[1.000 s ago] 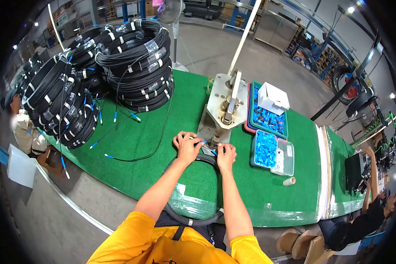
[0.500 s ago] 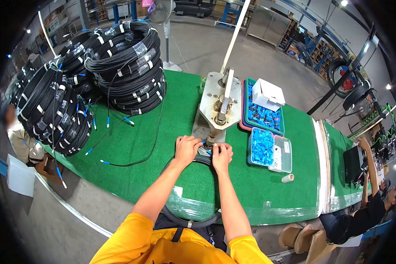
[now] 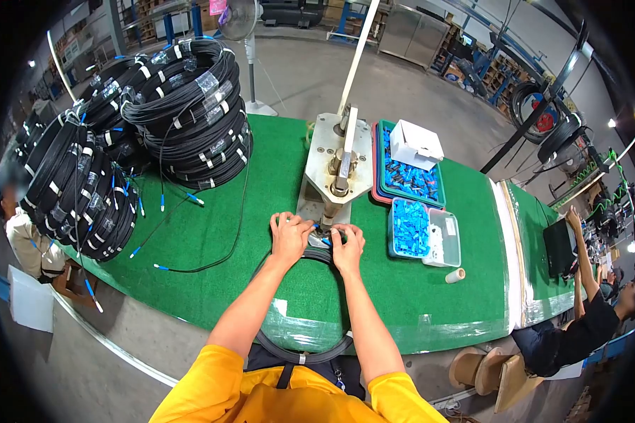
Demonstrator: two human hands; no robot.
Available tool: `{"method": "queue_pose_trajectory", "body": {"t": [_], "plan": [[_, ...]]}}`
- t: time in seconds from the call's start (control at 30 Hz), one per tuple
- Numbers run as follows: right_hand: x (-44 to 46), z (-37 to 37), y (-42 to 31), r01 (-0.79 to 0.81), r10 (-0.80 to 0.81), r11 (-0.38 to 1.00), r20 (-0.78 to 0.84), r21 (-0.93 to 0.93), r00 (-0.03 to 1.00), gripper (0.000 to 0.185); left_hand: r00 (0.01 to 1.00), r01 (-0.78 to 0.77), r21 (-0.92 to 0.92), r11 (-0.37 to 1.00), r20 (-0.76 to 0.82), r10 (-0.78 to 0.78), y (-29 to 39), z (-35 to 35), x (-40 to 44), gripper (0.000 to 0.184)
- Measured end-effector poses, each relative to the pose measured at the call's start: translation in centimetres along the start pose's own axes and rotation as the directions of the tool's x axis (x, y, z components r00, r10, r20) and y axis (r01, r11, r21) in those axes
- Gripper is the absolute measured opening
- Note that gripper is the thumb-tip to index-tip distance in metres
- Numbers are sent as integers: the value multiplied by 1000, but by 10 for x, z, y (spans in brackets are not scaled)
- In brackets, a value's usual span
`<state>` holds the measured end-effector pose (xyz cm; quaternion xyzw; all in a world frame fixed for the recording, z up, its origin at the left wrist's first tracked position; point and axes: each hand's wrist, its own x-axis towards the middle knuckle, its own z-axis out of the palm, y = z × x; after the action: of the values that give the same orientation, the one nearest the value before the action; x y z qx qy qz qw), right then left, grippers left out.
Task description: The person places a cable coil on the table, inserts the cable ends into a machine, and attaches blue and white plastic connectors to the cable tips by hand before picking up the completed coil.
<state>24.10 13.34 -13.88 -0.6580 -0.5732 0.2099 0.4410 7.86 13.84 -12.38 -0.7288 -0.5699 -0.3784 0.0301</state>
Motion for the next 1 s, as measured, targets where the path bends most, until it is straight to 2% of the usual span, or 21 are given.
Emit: {"method": "queue_pose_trajectory", "body": {"t": [0.1,0.17,0.4,0.47,0.6,0.67,0.77,0.87,1.0], "plan": [[0,0,-3,17,-17,1000,-5,2,1000,15,1000,6,-24,1000,-23,-6,-1,1,-1,16],[-1,1,-4,28,-28,999,-15,16,1000,15,999,45,-56,997,17,-44,-3,3,-3,16],[0,1,-4,3,-3,1000,-6,14,1000,15,1000,6,-68,998,-14,-7,-7,6,-5,15],[-2,0,-4,0,0,1000,-5,15,1000,15,998,41,-89,995,40,-38,-7,4,-6,17],[1,-3,0,29,-30,997,17,71,999,16,998,51,-87,995,49,-47,-6,4,-4,16],[2,0,5,-5,4,995,12,97,1000,16,996,69,-88,994,56,-64,-5,3,-5,16],[2,0,3,-19,18,998,19,61,1000,15,987,120,-83,989,114,-110,-4,1,-4,16],[2,3,4,6,-6,1000,-13,25,1000,14,987,149,-60,987,72,-145,1,-4,-3,16],[1,4,4,6,-4,1000,-41,30,999,14,983,153,-82,985,112,-143,-1,-3,-3,16]]}}
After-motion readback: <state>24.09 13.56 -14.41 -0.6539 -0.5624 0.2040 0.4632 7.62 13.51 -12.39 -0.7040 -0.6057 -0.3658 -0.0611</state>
